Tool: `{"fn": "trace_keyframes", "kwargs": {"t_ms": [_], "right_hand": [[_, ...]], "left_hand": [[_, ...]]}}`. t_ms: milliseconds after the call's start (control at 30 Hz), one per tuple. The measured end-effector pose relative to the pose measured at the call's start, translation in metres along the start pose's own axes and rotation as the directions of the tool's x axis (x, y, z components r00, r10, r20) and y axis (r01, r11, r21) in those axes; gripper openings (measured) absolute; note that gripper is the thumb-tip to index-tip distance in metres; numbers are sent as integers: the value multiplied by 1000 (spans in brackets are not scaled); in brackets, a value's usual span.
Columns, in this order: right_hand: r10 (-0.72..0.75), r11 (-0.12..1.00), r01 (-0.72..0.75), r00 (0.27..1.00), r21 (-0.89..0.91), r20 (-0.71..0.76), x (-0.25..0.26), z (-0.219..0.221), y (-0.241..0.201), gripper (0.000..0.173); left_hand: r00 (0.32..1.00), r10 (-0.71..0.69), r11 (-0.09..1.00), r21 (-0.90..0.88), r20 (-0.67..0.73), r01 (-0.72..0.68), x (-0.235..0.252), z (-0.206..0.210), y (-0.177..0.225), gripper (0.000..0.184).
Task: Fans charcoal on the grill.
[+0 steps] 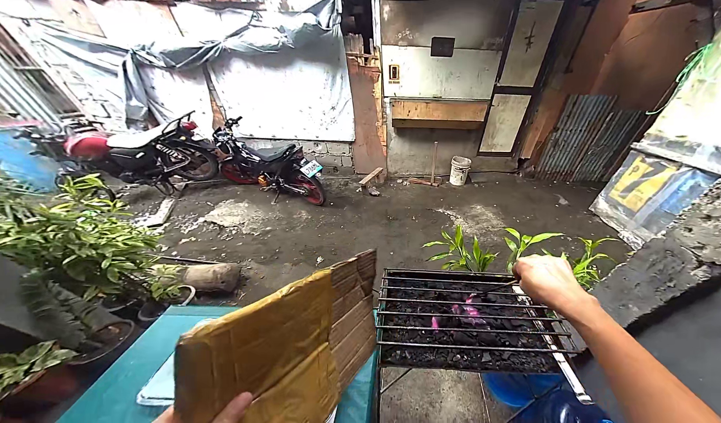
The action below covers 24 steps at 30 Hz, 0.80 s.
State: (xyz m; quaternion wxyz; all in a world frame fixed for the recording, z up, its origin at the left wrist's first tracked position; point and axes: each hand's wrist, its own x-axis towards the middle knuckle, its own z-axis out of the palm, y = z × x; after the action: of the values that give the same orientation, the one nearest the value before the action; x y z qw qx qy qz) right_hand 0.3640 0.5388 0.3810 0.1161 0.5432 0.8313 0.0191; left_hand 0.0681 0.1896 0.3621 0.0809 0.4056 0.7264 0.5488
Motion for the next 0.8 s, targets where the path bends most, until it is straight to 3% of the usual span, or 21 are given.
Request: {"fn": "trace_keyframes", "kwargs": {"t_ms": [200,333,533,800], "right_hand": [[-49,998,50,998,-40,42,21,-2,-17,15],[-48,998,47,999,43,14,27,12,-3,16],[88,966,-97,995,241,47,4,48,30,23],[134,961,-149,988,234,79,-9,52,19,23]], "left_hand": [[1000,5,1000,-18,27,-4,3,17,21,16],[1000,21,1000,-13,3,-21,7,15,18,16],[1000,-12,999,30,-15,13,7,3,-1,21],[999,-6,998,56,45,4,13,21,18,19]]}}
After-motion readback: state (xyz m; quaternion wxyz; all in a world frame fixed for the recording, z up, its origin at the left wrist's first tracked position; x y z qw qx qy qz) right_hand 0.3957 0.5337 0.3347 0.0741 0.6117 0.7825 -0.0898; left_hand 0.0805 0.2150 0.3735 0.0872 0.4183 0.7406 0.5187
